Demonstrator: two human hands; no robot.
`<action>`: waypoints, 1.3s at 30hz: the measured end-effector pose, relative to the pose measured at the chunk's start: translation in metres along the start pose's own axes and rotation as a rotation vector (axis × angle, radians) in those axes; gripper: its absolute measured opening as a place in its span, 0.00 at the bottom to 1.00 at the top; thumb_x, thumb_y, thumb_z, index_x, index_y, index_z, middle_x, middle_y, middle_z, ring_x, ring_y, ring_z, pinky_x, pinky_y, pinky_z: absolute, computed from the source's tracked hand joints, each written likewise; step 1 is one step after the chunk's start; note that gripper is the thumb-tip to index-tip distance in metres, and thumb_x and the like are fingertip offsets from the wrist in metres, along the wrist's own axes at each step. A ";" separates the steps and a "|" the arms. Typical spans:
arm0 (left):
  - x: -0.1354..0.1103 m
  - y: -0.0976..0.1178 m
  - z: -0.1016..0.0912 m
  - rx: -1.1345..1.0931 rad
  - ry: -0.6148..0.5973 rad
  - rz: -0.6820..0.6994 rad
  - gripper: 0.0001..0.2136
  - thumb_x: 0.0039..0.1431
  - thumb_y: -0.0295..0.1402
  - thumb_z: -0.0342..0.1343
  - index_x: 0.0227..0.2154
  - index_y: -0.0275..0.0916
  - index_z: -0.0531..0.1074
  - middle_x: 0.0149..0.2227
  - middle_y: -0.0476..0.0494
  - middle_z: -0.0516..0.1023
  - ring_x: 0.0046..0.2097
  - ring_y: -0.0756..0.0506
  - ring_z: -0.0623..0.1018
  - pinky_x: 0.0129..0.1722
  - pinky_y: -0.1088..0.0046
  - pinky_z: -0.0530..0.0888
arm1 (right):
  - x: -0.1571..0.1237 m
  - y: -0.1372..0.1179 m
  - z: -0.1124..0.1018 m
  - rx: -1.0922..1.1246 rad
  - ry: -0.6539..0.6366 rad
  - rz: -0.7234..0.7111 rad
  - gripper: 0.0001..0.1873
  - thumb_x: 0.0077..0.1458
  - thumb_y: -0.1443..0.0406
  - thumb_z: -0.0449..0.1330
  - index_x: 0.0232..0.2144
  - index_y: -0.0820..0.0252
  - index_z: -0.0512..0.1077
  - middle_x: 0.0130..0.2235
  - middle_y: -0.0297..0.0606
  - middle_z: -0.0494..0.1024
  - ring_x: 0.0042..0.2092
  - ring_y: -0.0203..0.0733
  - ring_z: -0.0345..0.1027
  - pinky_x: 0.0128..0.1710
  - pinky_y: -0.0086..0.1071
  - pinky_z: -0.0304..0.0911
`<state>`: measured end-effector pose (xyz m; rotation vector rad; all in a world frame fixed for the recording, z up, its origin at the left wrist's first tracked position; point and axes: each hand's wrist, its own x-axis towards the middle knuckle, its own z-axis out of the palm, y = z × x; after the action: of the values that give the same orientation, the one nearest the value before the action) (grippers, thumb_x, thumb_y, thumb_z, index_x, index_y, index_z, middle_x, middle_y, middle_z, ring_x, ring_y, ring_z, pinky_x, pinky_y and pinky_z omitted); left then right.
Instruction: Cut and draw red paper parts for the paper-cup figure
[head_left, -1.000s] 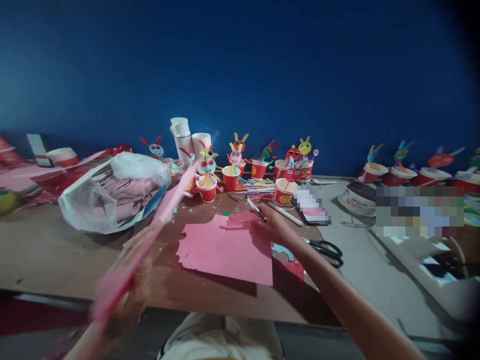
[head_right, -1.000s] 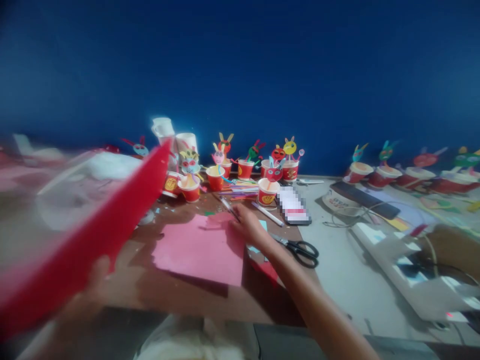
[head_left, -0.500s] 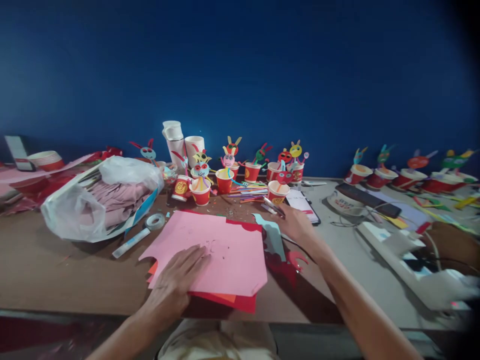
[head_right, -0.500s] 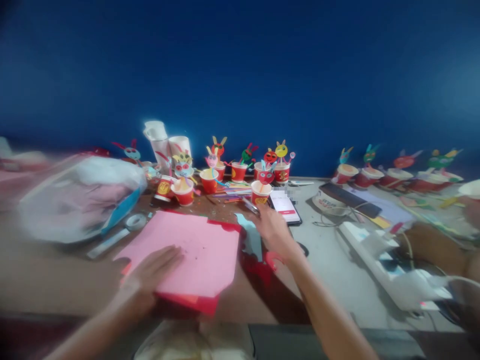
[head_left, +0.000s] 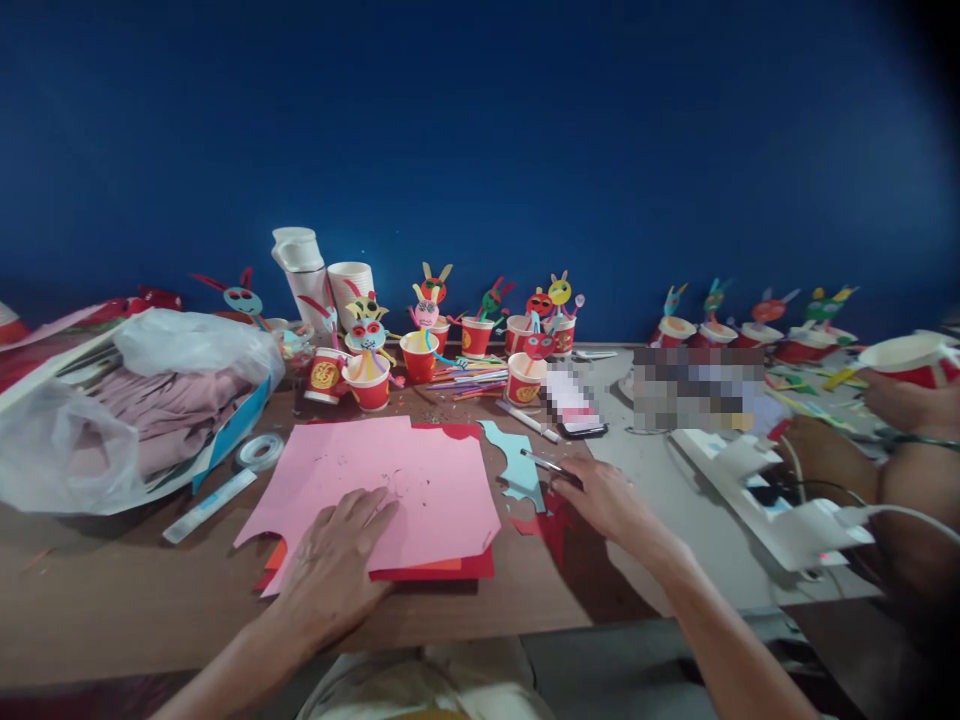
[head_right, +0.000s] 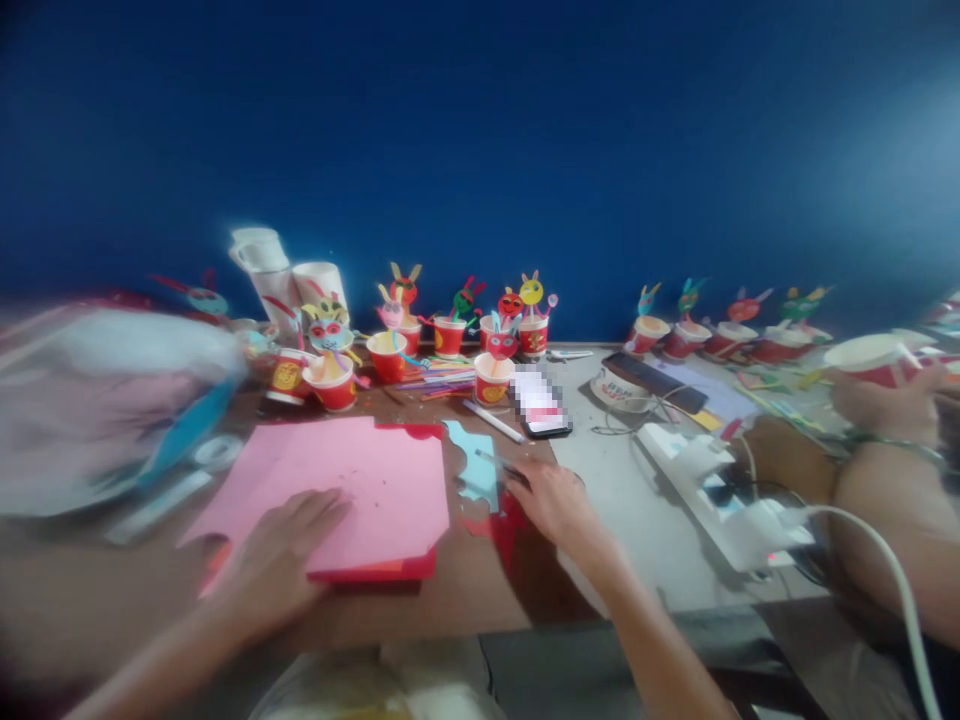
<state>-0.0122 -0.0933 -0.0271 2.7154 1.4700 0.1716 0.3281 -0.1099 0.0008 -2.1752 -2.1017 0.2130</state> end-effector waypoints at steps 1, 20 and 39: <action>0.002 0.001 -0.001 -0.006 -0.003 -0.008 0.26 0.47 0.33 0.52 0.52 0.39 0.67 0.57 0.38 0.67 0.57 0.35 0.63 0.52 0.53 0.64 | -0.002 0.002 0.000 0.001 -0.017 -0.013 0.12 0.57 0.63 0.52 0.38 0.58 0.74 0.39 0.42 0.79 0.40 0.49 0.72 0.35 0.33 0.58; 0.020 0.008 -0.031 -0.560 0.029 0.098 0.13 0.61 0.37 0.47 0.44 0.42 0.72 0.49 0.43 0.73 0.50 0.45 0.73 0.48 0.68 0.72 | -0.005 -0.005 -0.038 0.276 -0.106 -0.109 0.08 0.55 0.62 0.52 0.27 0.58 0.67 0.26 0.31 0.72 0.28 0.37 0.64 0.28 0.28 0.54; 0.096 0.135 0.015 -0.107 -0.131 0.436 0.06 0.54 0.27 0.51 0.32 0.33 0.71 0.34 0.35 0.74 0.39 0.38 0.73 0.37 0.60 0.70 | 0.000 -0.005 -0.035 0.572 0.031 -0.115 0.07 0.53 0.63 0.54 0.33 0.59 0.71 0.28 0.30 0.74 0.29 0.35 0.65 0.31 0.26 0.58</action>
<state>0.1542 -0.0867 -0.0220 2.8520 0.7969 0.0818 0.3294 -0.1086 0.0363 -1.7048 -1.8412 0.6701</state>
